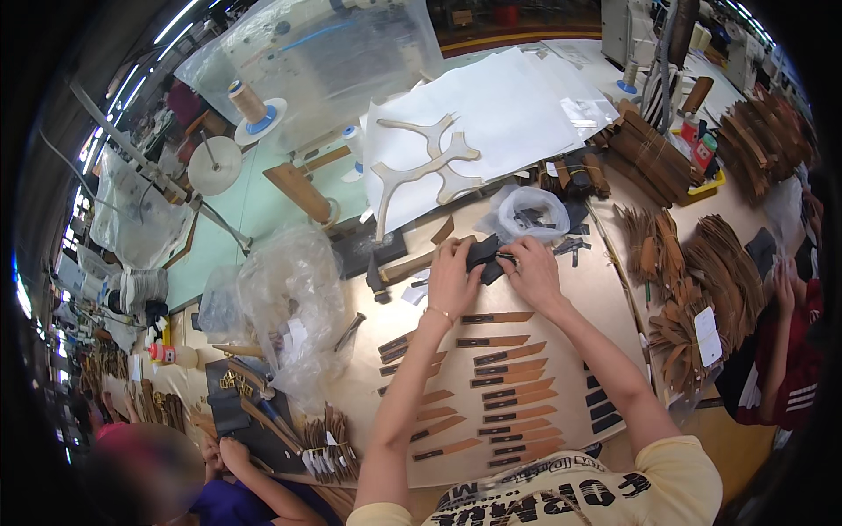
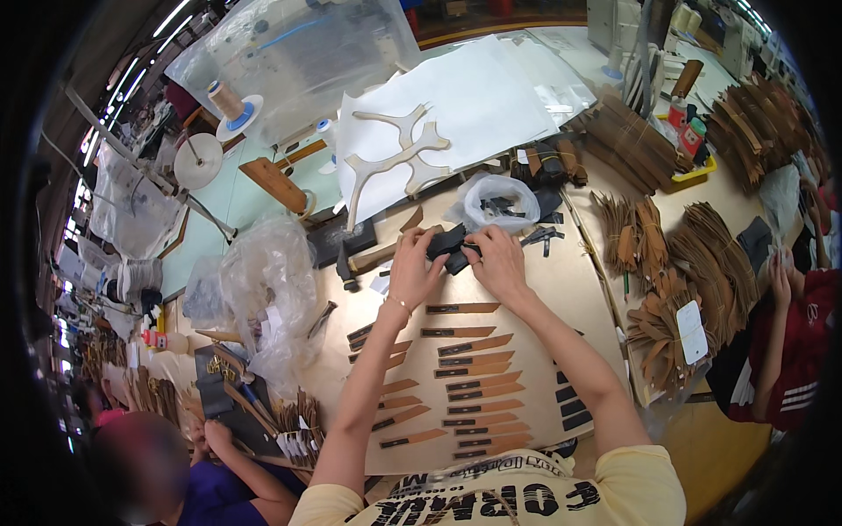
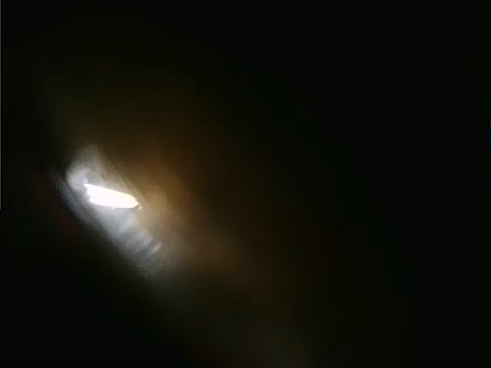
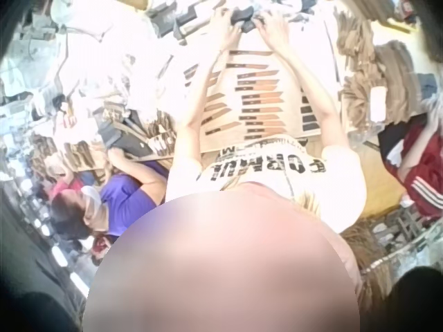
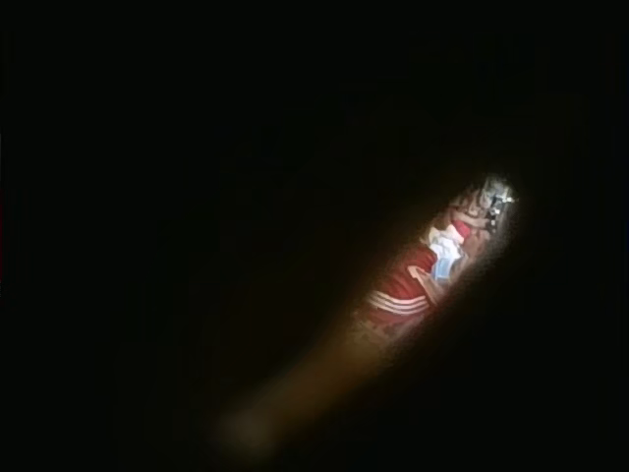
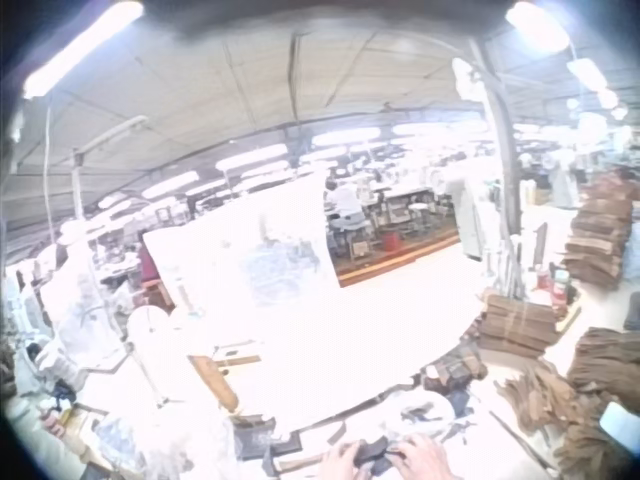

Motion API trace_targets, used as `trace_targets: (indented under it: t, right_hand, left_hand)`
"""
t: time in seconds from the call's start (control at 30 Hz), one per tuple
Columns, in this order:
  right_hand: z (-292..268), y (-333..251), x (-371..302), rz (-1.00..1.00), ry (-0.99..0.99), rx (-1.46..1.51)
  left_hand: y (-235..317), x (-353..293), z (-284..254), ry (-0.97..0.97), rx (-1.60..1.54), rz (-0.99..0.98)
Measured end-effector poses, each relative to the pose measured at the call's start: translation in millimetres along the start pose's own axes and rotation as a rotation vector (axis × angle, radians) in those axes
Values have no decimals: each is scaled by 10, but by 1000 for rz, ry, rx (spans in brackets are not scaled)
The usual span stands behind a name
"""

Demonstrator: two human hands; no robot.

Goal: The person arranges and aligns small leather pieces on a worktable, repeatedly picking up, positioning, and adjusting them. They handle both light and dark leather strips, organizing them into neat rows while occasionally shifting other items on the table.

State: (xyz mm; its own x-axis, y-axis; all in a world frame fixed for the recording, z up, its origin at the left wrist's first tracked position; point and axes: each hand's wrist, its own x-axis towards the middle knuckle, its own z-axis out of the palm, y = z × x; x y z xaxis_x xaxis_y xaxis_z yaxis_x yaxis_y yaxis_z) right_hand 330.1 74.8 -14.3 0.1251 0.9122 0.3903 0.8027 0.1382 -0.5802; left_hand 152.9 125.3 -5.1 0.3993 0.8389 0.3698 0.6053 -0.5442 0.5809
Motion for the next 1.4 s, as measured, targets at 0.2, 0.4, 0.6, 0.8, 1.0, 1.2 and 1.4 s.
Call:
trace_targets:
  t: [0.2, 0.4, 0.6, 0.8, 1.0, 1.2, 1.4]
  right_hand:
    - [-237, 72, -60, 10, -18, 30]
    - [-451, 136, -176, 57, -69, 40]
    - [-363, 20, -241, -82, -51, 32]
    - [-203, -140, -143, 15, -104, 173]
    - [-159, -283, 50, 539, -215, 1089]
    - [-506, -207, -228, 484, -298, 1022]
    - [-943, -72, -695, 453, -409, 1007]
  left_hand:
    - [-152, 393, 31, -365, 138, 66]
    - [-302, 481, 22, -329, -74, 108]
    - [-347, 423, 93, -195, -56, 57]
    - [-320, 365, -34, 115, -48, 64]
    - [99, -4, -89, 178, 341, 292]
    - [653, -469, -188, 11, 46, 218]
    - [781, -519, -77, -690, -1184, -618]
